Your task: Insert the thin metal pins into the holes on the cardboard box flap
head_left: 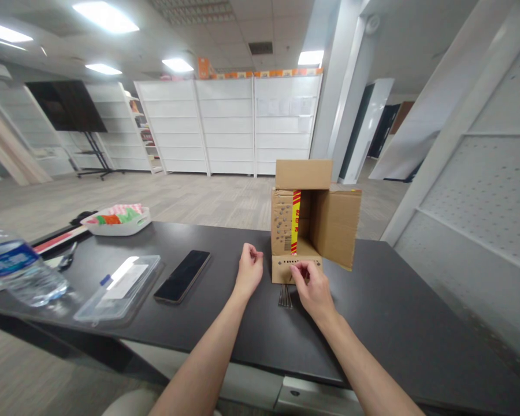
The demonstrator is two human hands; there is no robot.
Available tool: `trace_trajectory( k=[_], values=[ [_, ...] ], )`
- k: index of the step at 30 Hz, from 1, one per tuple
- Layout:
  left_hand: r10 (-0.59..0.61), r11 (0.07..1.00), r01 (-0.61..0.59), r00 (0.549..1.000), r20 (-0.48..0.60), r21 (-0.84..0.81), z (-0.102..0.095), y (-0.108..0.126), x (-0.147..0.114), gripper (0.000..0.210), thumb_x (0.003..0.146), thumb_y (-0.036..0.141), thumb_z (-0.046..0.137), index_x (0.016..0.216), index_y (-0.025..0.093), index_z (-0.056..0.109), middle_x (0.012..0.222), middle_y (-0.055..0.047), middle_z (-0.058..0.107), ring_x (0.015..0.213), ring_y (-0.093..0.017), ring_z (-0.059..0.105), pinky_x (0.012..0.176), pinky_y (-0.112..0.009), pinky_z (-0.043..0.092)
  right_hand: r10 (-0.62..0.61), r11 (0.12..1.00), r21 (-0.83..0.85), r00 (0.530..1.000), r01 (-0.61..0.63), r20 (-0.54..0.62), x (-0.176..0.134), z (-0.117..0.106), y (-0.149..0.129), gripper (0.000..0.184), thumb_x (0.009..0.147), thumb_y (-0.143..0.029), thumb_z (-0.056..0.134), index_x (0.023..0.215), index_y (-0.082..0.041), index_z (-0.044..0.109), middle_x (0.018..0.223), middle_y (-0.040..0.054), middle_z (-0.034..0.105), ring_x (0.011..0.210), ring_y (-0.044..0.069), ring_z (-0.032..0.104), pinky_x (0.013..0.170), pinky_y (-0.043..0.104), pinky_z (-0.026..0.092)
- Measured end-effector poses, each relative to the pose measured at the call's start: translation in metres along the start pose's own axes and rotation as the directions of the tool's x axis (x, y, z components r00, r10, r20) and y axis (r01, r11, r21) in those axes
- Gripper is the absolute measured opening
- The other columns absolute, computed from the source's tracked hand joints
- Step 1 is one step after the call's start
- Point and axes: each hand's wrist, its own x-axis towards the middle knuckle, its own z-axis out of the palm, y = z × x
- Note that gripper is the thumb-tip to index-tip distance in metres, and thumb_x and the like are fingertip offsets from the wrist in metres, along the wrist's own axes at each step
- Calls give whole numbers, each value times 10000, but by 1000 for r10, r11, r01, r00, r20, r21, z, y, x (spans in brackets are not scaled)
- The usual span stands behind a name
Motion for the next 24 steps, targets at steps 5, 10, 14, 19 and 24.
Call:
trace_trajectory(
  k=[5, 10, 14, 19, 24],
  values=[
    [7, 1000, -7, 1000, 7, 3, 0, -1, 0, 169, 823, 233, 512, 778, 204, 352, 732, 47, 382, 635, -83, 398, 644, -205, 342, -1, 1000, 13, 1000, 1, 9, 0, 0, -1, 195, 941, -374, 497, 897, -201, 574, 792, 26, 632, 702, 164, 583, 693, 290, 459],
    [-1, 1000, 1, 1000, 18, -9, 1, 1, -1, 176, 833, 241, 509, 783, 204, 345, 730, 48, 371, 616, -76, 385, 614, -199, 330, 6, 1000, 18, 1000, -6, 14, -1, 1, 1, 207, 940, -387, 499, 894, -199, 575, 798, 30, 635, 707, 166, 583, 705, 297, 460],
    [-10, 1000, 10, 1000, 27, -3, 1, 3, -2, 167, 837, 243, 502, 789, 204, 348, 718, 49, 369, 598, -77, 370, 587, -197, 318, 8, 1000, 14, 1000, -8, 19, -1, 1, 2, 211, 940, -389, 494, 903, -200, 580, 810, 35, 643, 711, 171, 587, 706, 302, 465],
    [-11, 1000, 11, 999, 33, -1, 1, 4, -2, 167, 833, 234, 504, 788, 204, 347, 715, 50, 378, 601, -77, 386, 597, -200, 326, 10, 1000, 5, 1000, -10, 13, -1, 0, 0, 224, 940, -400, 489, 894, -201, 581, 801, 38, 647, 701, 172, 589, 703, 305, 472],
    [-19, 1000, 18, 999, 36, 14, 0, 5, -3, 169, 830, 229, 506, 784, 205, 345, 699, 55, 386, 587, -77, 365, 600, -203, 319, 28, 999, 15, 999, -28, 31, -1, 0, 1, 222, 941, -399, 489, 899, -200, 579, 806, 39, 647, 711, 173, 596, 697, 304, 471]
  ],
)
